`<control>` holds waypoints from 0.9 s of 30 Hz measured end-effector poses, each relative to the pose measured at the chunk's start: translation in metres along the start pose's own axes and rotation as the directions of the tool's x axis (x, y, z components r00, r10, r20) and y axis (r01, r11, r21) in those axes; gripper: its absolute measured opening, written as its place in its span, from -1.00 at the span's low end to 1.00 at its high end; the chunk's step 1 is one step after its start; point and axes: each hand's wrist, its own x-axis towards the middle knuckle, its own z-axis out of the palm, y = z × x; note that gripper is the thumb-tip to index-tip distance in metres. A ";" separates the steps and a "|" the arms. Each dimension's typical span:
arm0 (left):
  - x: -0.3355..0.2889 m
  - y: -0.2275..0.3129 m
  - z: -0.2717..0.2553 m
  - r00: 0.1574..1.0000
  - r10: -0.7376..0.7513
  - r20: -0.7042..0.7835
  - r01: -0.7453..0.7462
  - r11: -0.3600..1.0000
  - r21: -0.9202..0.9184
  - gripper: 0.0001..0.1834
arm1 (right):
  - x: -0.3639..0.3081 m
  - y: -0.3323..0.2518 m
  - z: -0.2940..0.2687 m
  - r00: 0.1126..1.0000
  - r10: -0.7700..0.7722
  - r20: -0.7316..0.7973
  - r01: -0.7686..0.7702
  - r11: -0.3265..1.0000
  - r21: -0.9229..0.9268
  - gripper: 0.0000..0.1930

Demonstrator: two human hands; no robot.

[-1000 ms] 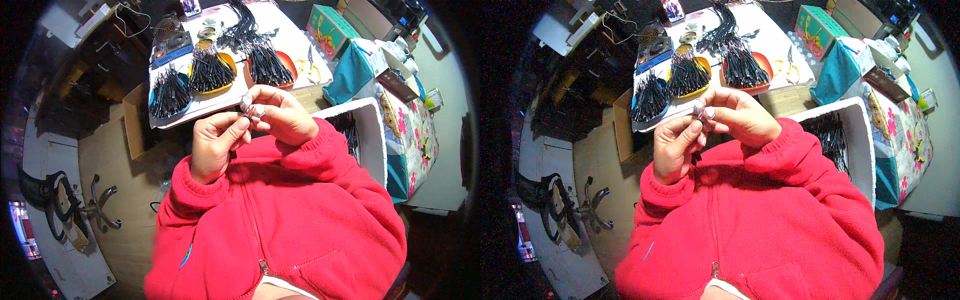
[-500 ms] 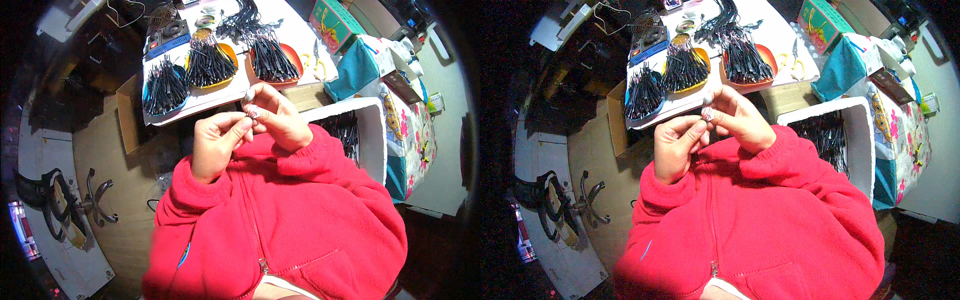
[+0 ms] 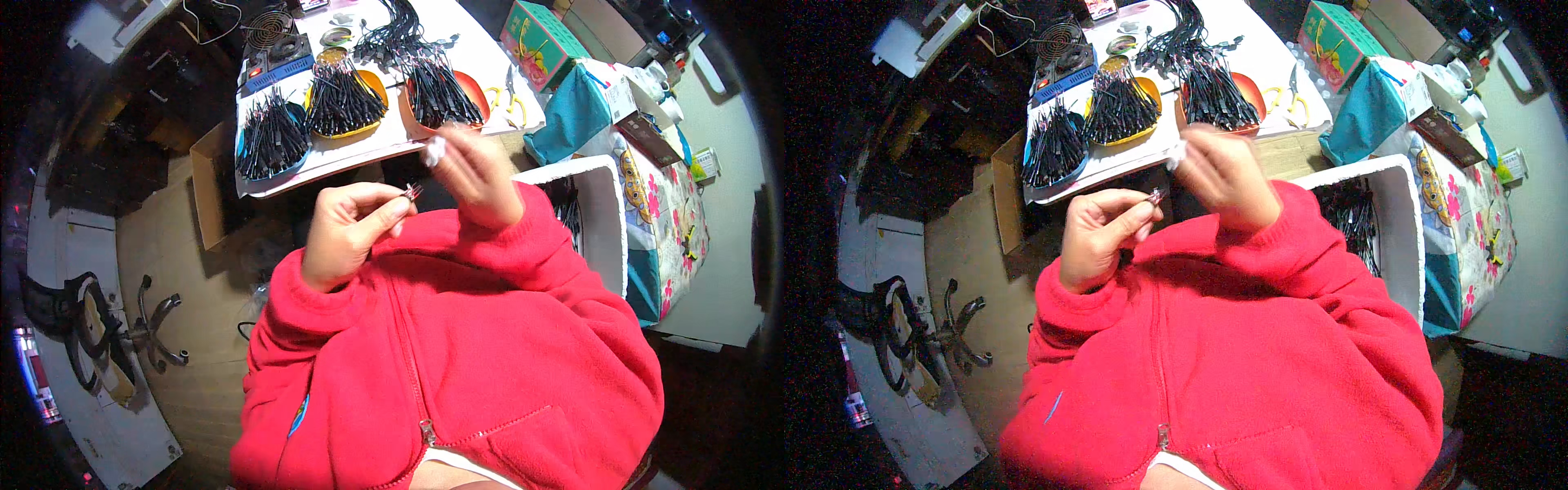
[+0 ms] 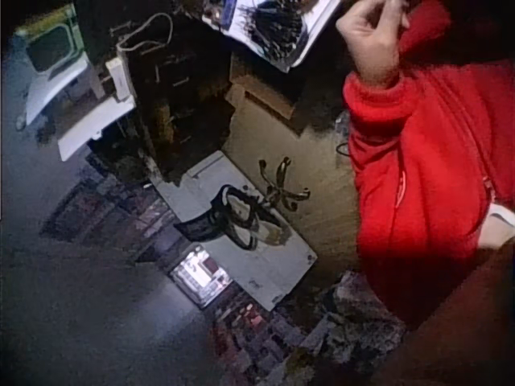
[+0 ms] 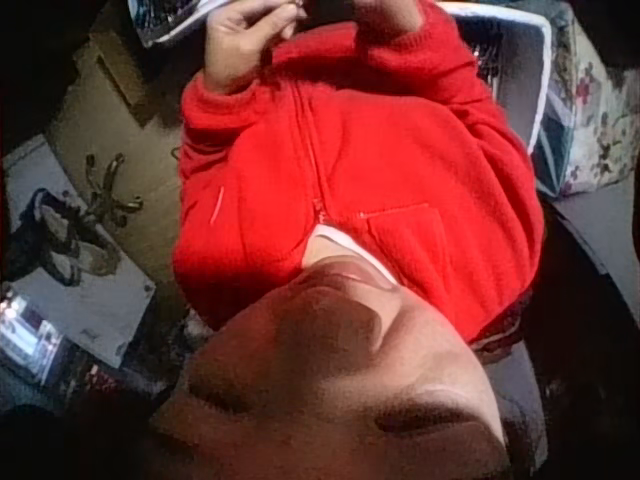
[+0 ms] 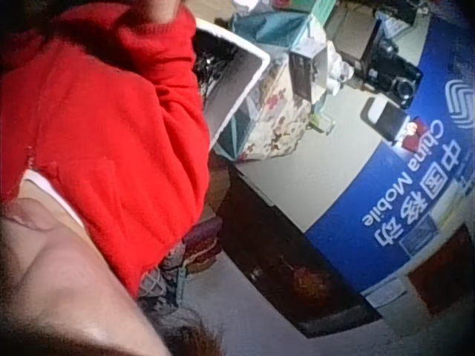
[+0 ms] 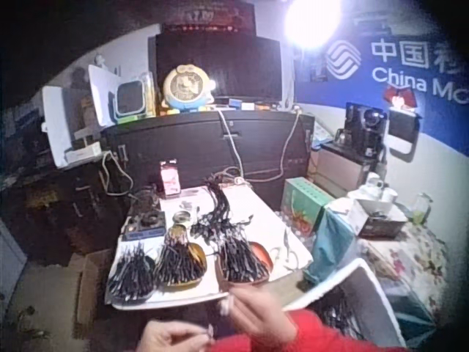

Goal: The person repeatedly picks small black wires from bowls on a table, attaches a small white connector to each wire end, and places the finished unit into a white box. The process is repeated continuously with both hands.

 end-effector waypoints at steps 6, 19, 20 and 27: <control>-0.011 0.009 -0.008 0.988 -0.123 0.090 0.131 0.988 -0.087 -0.87 | -0.012 -0.008 -0.040 0.957 0.068 0.282 -0.067 0.998 -0.013 -0.70; 0.006 0.012 -0.010 0.933 -0.237 0.271 0.255 0.967 -0.030 -0.86 | -0.008 -0.017 -0.027 0.877 -0.380 0.295 0.410 0.911 -0.046 -0.77; 0.008 0.012 -0.009 0.961 -0.091 0.259 0.048 0.984 0.170 -0.86 | -0.010 -0.014 -0.026 0.877 -0.376 0.300 0.405 0.913 -0.040 -0.77; 0.013 0.009 0.005 0.691 0.463 0.555 -0.609 -0.040 0.792 -0.84 | -0.036 0.000 -0.012 0.833 0.344 0.433 -0.542 0.664 0.515 -0.89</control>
